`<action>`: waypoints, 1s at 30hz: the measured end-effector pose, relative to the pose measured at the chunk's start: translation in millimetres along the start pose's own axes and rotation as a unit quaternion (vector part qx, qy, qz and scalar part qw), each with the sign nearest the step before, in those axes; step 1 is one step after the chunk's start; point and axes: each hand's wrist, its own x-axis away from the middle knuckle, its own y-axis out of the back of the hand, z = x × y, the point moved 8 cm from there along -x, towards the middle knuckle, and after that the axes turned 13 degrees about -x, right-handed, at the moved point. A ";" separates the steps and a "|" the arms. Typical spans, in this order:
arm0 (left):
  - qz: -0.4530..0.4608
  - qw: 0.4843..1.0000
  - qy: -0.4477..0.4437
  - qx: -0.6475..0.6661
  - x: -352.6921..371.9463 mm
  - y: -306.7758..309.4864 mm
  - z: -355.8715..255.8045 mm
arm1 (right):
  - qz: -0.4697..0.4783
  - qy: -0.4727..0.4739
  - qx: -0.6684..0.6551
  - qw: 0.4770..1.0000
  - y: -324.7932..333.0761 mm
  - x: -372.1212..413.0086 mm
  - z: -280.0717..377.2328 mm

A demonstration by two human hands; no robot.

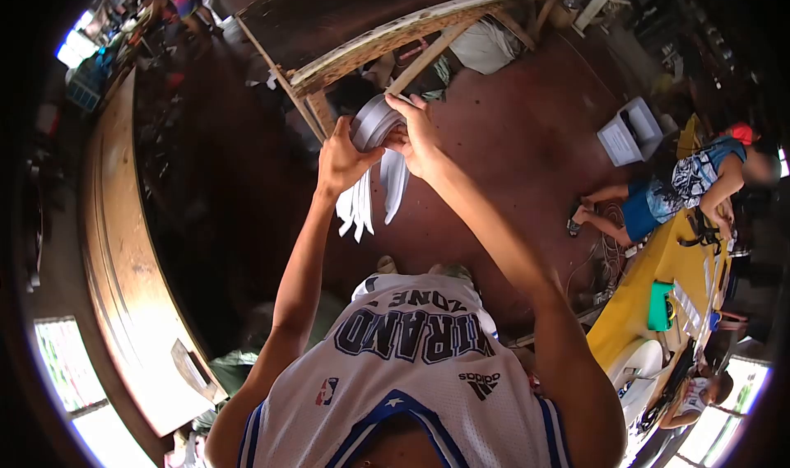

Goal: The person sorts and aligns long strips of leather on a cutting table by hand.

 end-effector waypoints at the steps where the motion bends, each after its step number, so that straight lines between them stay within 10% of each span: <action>1: 0.026 0.999 -0.015 -0.027 -13.0 -7.1 -11.1 | -0.013 0.032 -0.020 0.999 7.4 -4.8 10.2; 7: 0.049 0.996 -0.062 -0.034 -103.8 -54.7 -38.5 | 0.003 0.085 -0.106 0.991 34.2 -38.0 71.3; 10: 0.052 0.996 -0.077 -0.011 -144.2 -55.6 -59.1 | 0.139 0.013 0.171 0.975 44.7 -52.8 125.3; 14: 0.012 0.986 -0.165 0.023 -198.1 -33.6 -120.9 | 0.183 0.284 0.477 0.811 70.2 -96.0 230.5; 18: 0.060 0.988 -0.142 0.027 -249.9 -10.8 -169.5 | 0.359 0.233 0.396 0.812 39.9 -150.5 257.1; 30: -0.030 0.989 -0.090 0.111 -355.4 142.0 -226.0 | 0.437 0.123 0.287 0.844 55.6 -240.1 233.7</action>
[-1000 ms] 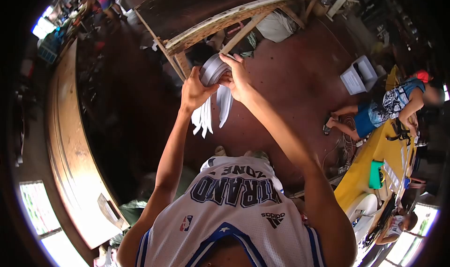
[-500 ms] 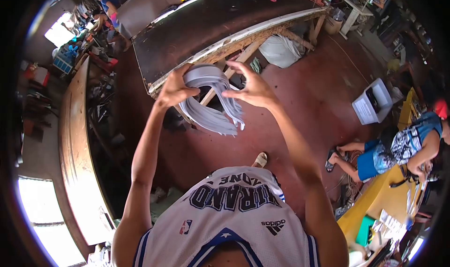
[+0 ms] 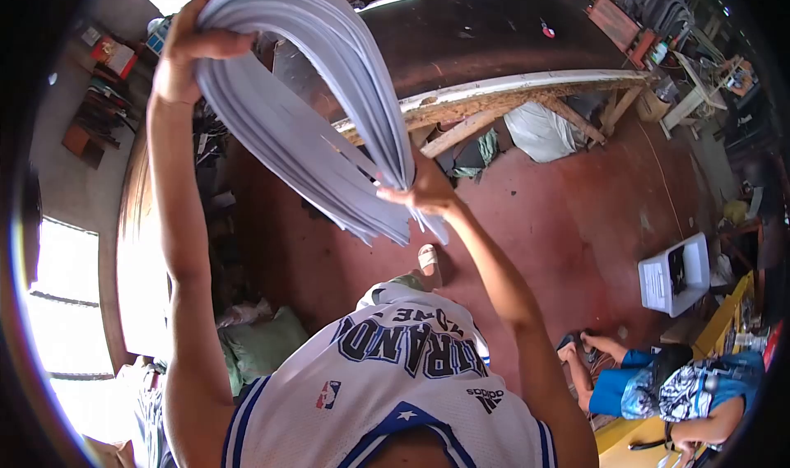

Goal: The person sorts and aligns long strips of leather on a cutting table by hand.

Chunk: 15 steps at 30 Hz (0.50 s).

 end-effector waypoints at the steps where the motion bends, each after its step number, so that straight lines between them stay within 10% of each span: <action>1: 0.017 1.000 -0.018 0.015 -8.1 4.9 -16.1 | -0.009 -0.034 -0.044 0.998 -1.4 -0.3 -10.5; 5: -0.059 0.990 -0.081 0.098 -35.7 17.6 -47.7 | -0.030 -0.016 -0.093 0.995 10.6 -25.8 -28.5; 6: -0.208 0.975 -0.062 0.047 -29.5 38.7 -39.1 | -0.022 -0.021 -0.092 0.995 17.0 -34.8 -26.1; 13: -0.176 0.886 -0.329 -0.277 -87.9 118.8 -26.7 | 0.001 -0.056 0.018 0.998 89.6 -82.6 -37.3; 15: -0.254 0.892 -0.221 -0.300 -83.1 156.1 -13.7 | -0.012 -0.023 0.037 0.999 113.1 -97.9 -31.2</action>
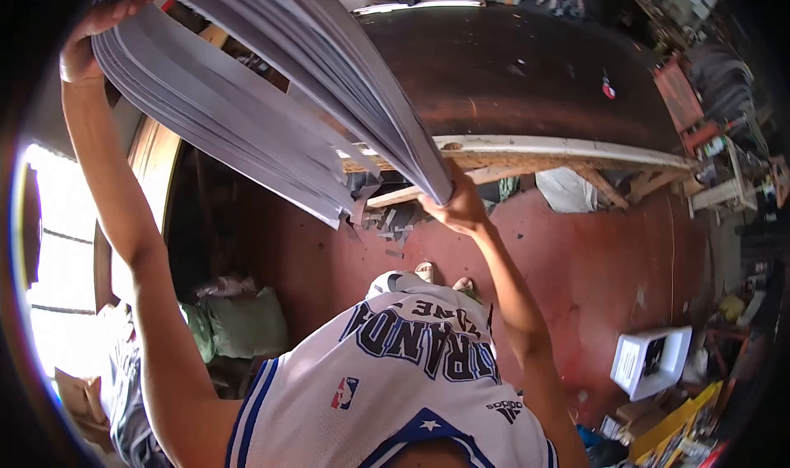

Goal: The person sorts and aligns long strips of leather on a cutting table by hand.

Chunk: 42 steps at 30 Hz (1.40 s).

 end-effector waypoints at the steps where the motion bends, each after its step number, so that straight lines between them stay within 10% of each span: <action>1: 0.036 0.998 0.046 0.015 6.3 12.4 23.2 | 0.020 0.021 0.026 0.999 7.1 -10.8 6.5; 7: 0.228 0.922 0.289 0.120 52.6 93.9 160.8 | 0.118 0.101 0.135 0.978 -2.5 -114.2 56.1; 16: 0.302 0.869 0.391 0.010 33.3 250.8 344.0 | 0.261 0.146 0.127 0.946 -101.1 -294.8 76.4; 22: 0.322 0.868 0.376 -0.034 14.3 182.2 357.6 | 0.218 0.189 0.206 0.935 -18.6 -350.5 87.9; 28: 0.372 0.855 0.357 -0.062 109.7 -90.1 291.9 | 0.142 0.091 0.336 0.927 162.5 -320.0 72.0; 34: 0.470 0.877 0.104 0.012 200.3 -388.7 180.3 | 0.091 -0.010 0.566 0.819 387.1 -217.0 18.1; 37: 0.598 0.781 0.168 -0.065 255.9 -509.9 138.4 | 0.092 -0.029 0.591 0.801 472.1 -165.3 -18.2; 42: 0.590 0.774 0.226 -0.045 294.1 -618.3 106.5 | 0.111 -0.072 0.571 0.811 518.2 -142.8 -51.2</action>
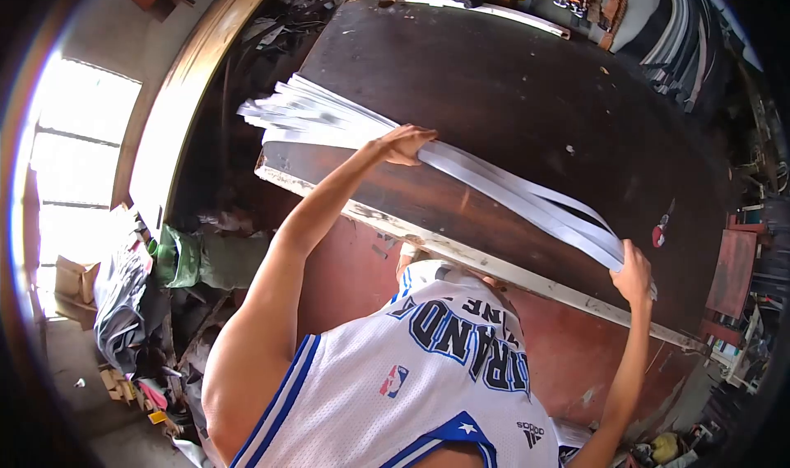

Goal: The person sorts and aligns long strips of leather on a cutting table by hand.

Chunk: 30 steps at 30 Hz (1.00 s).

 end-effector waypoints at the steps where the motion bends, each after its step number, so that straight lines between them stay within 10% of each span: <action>1: -0.011 0.998 0.000 -0.058 -3.9 1.6 -15.7 | 0.009 0.003 -0.006 1.000 -7.7 4.8 -17.9; 15: -0.006 0.993 0.063 -0.097 -42.0 -33.2 -74.5 | -0.067 0.069 0.033 0.995 6.2 45.8 -171.4; 21: -0.100 0.992 0.037 -0.063 -56.9 9.1 -128.9 | -0.035 -0.065 0.071 0.995 33.8 60.0 -214.5; 26: -0.108 0.991 0.039 -0.061 -52.0 14.4 -140.5 | -0.069 -0.092 0.130 0.985 42.9 85.9 -219.2; 30: -0.196 0.977 0.041 -0.073 -33.0 26.4 -154.3 | -0.178 -0.078 -0.071 0.978 49.1 81.5 -155.0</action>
